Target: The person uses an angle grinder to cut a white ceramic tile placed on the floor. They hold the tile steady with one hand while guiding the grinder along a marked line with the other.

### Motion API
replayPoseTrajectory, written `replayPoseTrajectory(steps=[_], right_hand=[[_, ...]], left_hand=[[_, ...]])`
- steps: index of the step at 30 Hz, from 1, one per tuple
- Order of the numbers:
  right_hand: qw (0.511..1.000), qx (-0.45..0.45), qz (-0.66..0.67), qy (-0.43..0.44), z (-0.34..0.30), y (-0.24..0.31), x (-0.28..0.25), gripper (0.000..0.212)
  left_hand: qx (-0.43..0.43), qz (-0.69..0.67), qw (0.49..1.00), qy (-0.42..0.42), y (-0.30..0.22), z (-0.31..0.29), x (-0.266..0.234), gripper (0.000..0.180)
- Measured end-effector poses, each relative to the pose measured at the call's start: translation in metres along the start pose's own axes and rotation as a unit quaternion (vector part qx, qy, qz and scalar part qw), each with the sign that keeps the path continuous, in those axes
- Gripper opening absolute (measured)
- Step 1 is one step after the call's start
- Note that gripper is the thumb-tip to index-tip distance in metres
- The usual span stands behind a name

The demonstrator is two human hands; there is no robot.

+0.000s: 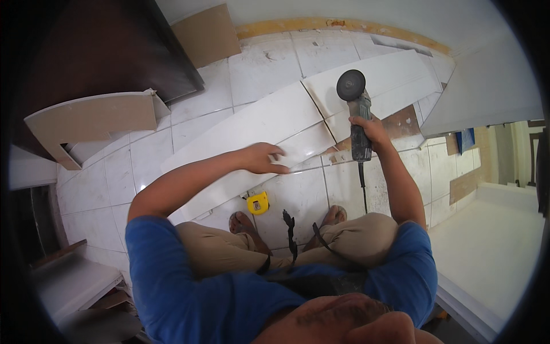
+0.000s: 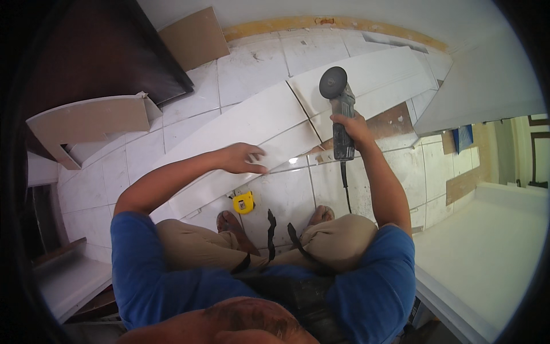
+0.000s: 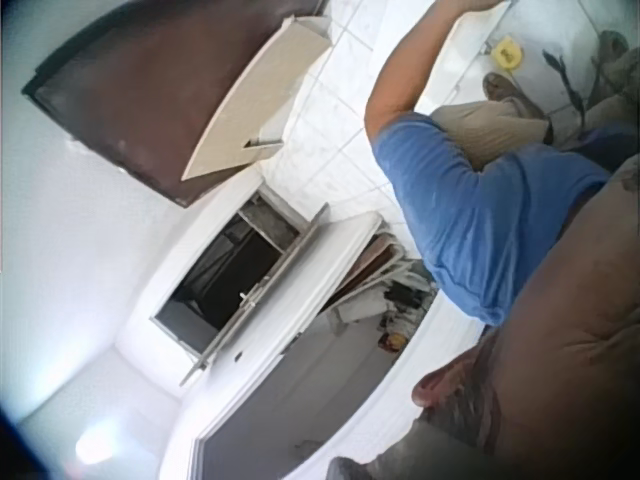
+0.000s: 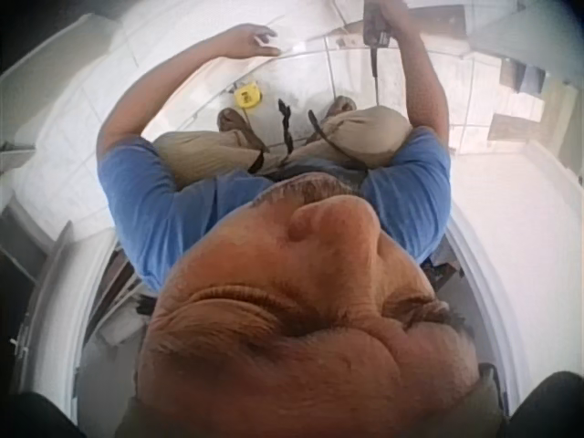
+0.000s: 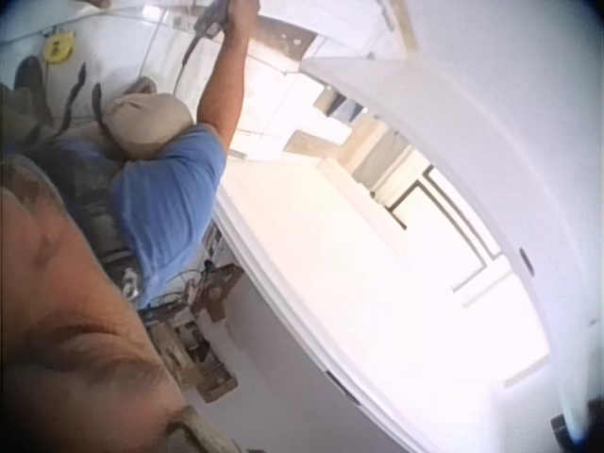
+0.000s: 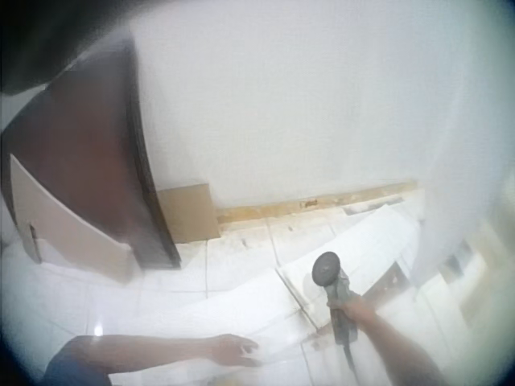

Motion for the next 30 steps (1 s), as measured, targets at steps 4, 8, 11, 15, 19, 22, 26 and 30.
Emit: replayPoseTrajectory(steps=[4,8,11,15,19,22,26,30], right_hand=[[0.997,-0.048,0.054,0.006,0.01,-0.003,0.005,0.042],[0.997,-0.039,0.068,-0.01,0.015,-0.015,-0.014,0.042],[0.996,-0.039,0.075,-0.032,0.013,-0.022,-0.033,0.041],[0.992,-0.061,0.086,-0.069,0.001,-0.032,-0.061,0.038],[0.989,-0.037,0.1,-0.099,-0.006,-0.045,-0.086,0.034],[0.985,0.0,0.139,-0.106,-0.008,-0.067,-0.11,0.031],[0.957,0.089,0.27,-0.051,-0.011,-0.112,-0.133,0.032],[0.922,0.068,0.38,-0.037,-0.019,-0.153,-0.139,0.038]], left_hand=[[0.054,0.017,0.996,-0.074,-0.05,0.07,0.022,0.085],[0.056,-0.062,0.985,-0.148,-0.075,0.107,0.065,0.083],[0.043,-0.049,0.987,-0.15,-0.066,0.113,0.105,0.079],[0.025,-0.01,0.988,-0.152,-0.047,0.11,0.115,0.067],[0.081,0.091,0.977,-0.174,-0.019,0.087,0.065,0.064],[0.027,0.164,0.975,-0.15,0.014,0.055,0.004,0.064],[-0.061,0.229,0.944,-0.229,0.057,-0.003,-0.059,0.062],[-0.179,0.172,0.886,-0.391,0.124,-0.048,-0.075,0.075]])
Point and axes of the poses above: each hand's wrist, its own z-axis towards the middle knuckle, its own x-axis out of the palm, y = z × x, the point moved 3 cm from there along z, towards the middle knuckle, and after that the axes turned 7 degrees about x, right-handed, at the moved point
